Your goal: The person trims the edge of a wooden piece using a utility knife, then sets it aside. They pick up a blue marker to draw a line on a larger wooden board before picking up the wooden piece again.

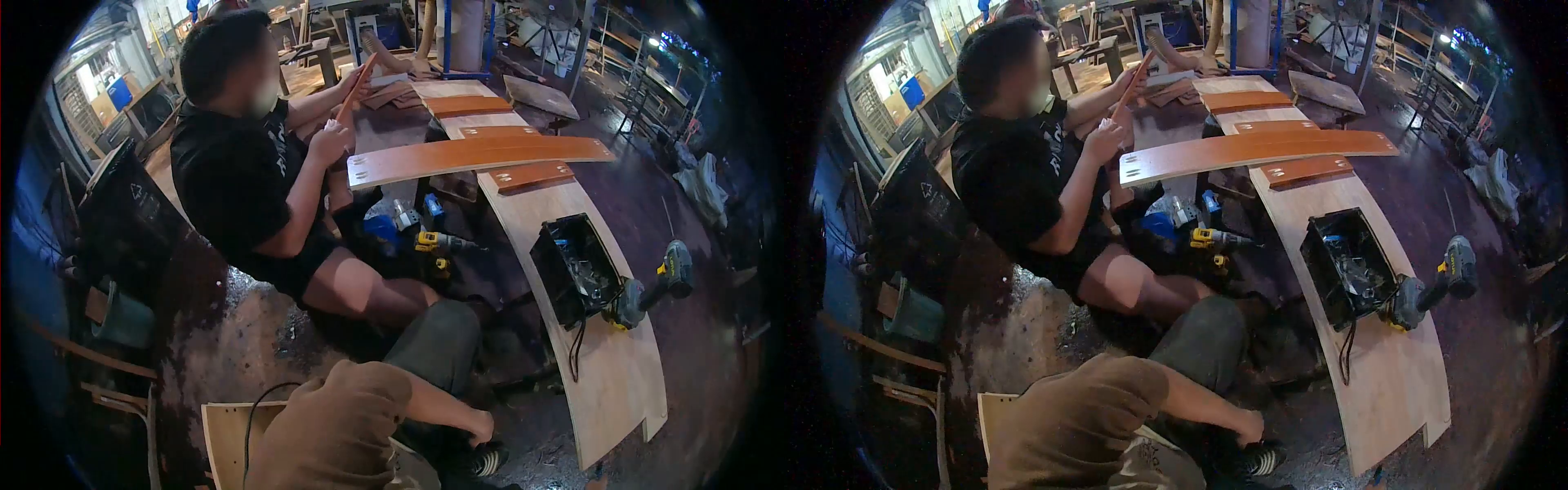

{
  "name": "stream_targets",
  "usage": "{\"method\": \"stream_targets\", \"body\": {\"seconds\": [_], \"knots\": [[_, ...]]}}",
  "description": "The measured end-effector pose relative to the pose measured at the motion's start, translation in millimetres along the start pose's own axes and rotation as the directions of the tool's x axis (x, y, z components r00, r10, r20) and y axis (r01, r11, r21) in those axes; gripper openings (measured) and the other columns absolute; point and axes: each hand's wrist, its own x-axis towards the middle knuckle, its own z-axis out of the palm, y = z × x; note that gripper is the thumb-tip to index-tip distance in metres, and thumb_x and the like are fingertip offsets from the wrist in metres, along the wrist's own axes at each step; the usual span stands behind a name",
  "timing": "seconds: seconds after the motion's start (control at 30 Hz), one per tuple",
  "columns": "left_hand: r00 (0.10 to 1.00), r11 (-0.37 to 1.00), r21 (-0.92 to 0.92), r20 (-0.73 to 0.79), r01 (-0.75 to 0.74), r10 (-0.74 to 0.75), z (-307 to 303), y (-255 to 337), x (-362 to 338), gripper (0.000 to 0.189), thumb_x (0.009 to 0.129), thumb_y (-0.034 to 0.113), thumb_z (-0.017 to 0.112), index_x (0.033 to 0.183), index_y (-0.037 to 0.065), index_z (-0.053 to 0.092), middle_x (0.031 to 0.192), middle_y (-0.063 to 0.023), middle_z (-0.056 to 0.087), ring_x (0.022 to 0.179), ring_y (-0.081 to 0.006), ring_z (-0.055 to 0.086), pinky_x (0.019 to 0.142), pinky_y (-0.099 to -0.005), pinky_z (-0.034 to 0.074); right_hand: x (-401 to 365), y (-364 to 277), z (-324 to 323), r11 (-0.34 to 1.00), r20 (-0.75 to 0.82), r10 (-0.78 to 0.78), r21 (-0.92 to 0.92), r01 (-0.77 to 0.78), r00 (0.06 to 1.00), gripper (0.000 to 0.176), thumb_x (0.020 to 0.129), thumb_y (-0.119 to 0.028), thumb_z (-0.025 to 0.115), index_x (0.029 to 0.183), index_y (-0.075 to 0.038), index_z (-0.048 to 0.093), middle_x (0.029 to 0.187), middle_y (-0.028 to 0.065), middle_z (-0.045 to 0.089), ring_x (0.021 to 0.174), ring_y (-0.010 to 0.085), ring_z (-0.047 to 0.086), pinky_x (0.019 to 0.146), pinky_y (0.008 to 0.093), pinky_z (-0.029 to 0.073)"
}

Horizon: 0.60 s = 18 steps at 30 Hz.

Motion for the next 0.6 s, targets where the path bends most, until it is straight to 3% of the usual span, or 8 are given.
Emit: {"method": "stream_targets", "body": {"seconds": [0.6], "knots": [[1.0,0.999,0.034,0.0,-0.001,0.001,0.3,-4.9,13.6,0.043,0.074,0.04,0.074,0.104,0.01,0.078,0.104,-0.0129,0.075,0.098,-0.0333,0.069,0.082,-0.0495,0.052,-16.2,-21.1,-16.7,0.986,-0.139,0.152,0.09,-0.14,0.979,0.053,0.092,-0.042,0.062,0.129,-0.003,0.062,0.109,0.0254,0.07,0.097,0.0417,0.068,0.082,0.0489,0.051]]}}
